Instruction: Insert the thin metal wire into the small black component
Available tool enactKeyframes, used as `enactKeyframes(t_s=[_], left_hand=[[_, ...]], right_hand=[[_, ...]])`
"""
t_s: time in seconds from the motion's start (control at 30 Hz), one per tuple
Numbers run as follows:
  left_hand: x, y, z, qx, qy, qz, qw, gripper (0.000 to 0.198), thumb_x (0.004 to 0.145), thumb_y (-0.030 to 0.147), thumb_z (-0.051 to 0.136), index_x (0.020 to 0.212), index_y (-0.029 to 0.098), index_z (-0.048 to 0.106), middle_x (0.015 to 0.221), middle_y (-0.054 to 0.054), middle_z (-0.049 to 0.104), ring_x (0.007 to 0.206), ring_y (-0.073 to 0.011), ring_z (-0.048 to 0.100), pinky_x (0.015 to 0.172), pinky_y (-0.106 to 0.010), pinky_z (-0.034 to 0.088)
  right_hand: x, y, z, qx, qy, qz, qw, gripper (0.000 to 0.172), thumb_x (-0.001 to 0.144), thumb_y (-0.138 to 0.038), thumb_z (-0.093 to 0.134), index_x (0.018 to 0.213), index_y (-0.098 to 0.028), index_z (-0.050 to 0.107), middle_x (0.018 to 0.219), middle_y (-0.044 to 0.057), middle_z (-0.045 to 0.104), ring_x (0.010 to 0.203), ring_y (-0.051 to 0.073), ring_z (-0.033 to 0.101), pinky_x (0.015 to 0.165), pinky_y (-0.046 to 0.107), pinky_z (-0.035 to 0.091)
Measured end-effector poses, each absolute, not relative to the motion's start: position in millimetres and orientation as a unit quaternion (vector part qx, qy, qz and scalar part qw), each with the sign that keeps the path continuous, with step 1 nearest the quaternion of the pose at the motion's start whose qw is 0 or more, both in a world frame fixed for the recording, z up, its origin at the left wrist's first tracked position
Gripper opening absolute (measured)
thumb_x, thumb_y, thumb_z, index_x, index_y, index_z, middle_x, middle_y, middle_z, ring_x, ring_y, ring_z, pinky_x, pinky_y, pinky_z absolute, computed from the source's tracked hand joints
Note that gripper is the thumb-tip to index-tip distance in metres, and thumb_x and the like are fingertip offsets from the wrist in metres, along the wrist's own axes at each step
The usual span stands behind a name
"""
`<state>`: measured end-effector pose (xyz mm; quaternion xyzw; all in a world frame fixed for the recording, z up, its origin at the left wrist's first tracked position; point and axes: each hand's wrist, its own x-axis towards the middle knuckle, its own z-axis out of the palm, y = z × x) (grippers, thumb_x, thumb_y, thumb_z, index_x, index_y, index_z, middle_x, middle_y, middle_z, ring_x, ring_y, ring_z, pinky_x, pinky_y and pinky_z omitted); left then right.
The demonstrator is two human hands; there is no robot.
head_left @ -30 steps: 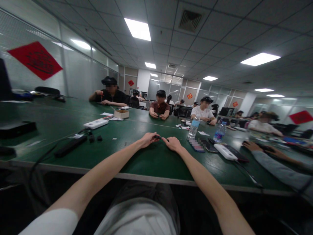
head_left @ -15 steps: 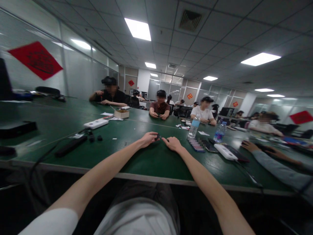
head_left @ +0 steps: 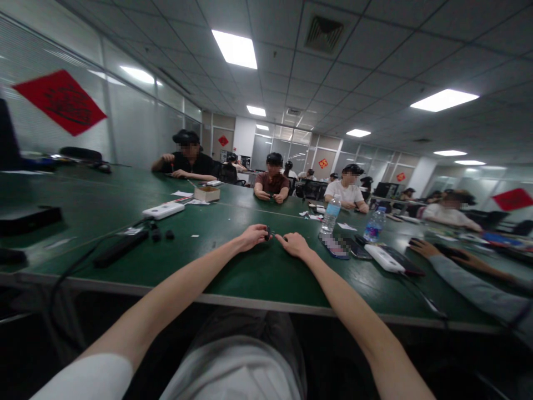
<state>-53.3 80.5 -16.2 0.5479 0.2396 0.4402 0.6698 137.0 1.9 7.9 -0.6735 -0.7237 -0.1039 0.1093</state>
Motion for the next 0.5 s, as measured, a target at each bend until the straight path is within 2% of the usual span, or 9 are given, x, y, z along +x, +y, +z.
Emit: enactKeyframes(t_s=[0.2,0.5], left_hand=[[-54.0,77.5,-14.2,0.559,0.237,0.437,0.664,0.025,0.071,0.000,0.064,0.093,0.011,0.063,0.081,-0.007,0.067,0.075,-0.0153,0.067,0.075,-0.027,0.055],[-53.3,74.2,-12.7,0.567,0.227,0.439,0.659,0.021,0.072,0.003,0.064,0.092,0.010,0.064,0.085,-0.009,0.068,0.072,-0.0137,0.066,0.074,-0.027,0.054]], right_hand=[[135.1,0.6,8.9,-0.673,-0.727,-0.098,0.101,0.080,0.089,-0.076,0.016,0.096,-0.019,0.073,0.105,0.013,0.070,0.100,0.025,0.063,0.084,0.029,0.044],[133.3,-0.5,9.4,-0.671,-0.727,-0.108,0.099,0.081,0.089,-0.076,0.015,0.094,-0.020,0.073,0.101,0.013,0.071,0.098,0.025,0.064,0.083,0.030,0.045]])
